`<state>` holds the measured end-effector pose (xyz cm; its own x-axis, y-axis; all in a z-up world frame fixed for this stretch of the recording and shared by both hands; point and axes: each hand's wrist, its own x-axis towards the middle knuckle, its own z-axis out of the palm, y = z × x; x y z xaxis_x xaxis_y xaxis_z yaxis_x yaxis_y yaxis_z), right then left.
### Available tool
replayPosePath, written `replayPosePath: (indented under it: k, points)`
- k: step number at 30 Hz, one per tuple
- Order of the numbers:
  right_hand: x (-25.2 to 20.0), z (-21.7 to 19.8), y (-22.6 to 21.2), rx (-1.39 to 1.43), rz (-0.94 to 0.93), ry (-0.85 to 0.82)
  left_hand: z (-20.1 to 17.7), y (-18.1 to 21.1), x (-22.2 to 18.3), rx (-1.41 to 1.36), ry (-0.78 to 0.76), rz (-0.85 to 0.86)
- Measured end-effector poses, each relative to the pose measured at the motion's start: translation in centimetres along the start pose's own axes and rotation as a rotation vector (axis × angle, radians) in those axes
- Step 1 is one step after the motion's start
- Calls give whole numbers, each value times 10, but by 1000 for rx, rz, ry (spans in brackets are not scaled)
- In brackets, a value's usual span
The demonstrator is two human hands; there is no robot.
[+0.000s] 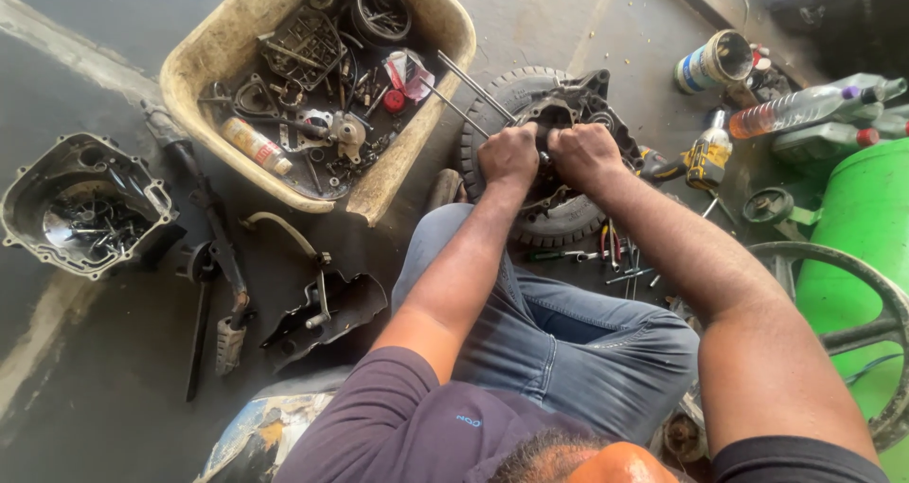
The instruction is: Repairing or assembling a motorcycle engine while sitting on the floor.
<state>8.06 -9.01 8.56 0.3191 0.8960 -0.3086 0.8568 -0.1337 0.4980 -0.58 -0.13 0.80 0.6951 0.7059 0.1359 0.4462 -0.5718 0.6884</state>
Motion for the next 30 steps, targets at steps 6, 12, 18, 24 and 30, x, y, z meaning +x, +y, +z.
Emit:
replayPosePath:
  k: [6, 12, 18, 24, 30]
  points:
    - [-2, 5, -5, 56, 51, 81, 3, -1, -1, 12, -8, -13]
    - [2, 35, -13, 142, 208, 104, 3, -2, -2, 2, 20, -10]
    - [3, 52, -18, 158, 263, 273, 6, -2, -2, 31, 51, -3]
    - [3, 58, -24, 205, 318, 318, 6, -5, -3, 59, 36, -36]
    - [-4, 52, -22, 222, 389, 414, -5, -2, -6, 56, 96, 3]
